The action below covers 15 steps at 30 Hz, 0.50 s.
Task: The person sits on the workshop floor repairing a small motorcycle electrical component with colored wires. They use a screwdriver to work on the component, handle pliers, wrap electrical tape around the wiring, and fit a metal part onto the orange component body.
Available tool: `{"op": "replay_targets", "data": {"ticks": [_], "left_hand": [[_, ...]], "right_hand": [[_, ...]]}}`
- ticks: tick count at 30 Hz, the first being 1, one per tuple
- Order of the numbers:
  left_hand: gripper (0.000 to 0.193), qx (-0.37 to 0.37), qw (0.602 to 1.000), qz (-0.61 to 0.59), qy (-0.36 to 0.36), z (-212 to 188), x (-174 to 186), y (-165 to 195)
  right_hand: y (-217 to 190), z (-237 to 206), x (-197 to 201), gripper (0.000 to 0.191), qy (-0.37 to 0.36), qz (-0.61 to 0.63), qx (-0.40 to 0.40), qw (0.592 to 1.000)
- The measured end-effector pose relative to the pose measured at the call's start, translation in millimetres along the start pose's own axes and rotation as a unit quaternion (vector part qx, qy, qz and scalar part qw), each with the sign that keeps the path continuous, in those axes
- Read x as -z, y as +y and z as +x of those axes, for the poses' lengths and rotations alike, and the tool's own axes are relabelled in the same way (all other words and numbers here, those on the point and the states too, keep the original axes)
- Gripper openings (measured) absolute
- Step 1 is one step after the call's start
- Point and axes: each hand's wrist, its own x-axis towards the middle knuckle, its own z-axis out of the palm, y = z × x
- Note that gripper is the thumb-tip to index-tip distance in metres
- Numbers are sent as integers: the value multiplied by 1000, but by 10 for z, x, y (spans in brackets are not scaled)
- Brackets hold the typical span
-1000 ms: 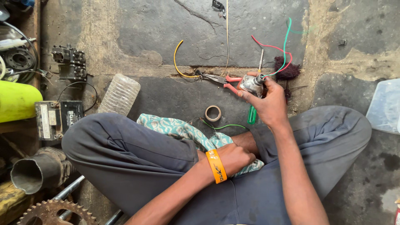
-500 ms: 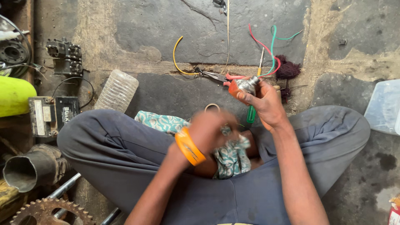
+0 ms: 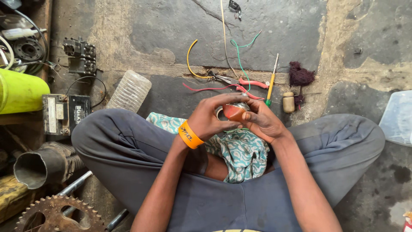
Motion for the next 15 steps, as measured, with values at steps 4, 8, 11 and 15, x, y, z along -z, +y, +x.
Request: {"op": "replay_targets", "data": {"ticks": [4, 8, 11, 15], "left_hand": [[59, 53, 996, -46, 63, -26, -1, -62], [53, 82, 976, -128, 158, -3, 35, -210], [53, 106, 953, -179, 221, 0, 38, -298], [49, 99, 933, -209, 277, -7, 53, -340]], "right_hand": [[-7, 73, -25, 66, 81, -75, 29, 994], [-3, 155, -152, 43, 198, -346, 50, 916], [29, 134, -287, 32, 181, -528, 48, 828], [98, 142, -405, 48, 71, -727, 228, 644]]}}
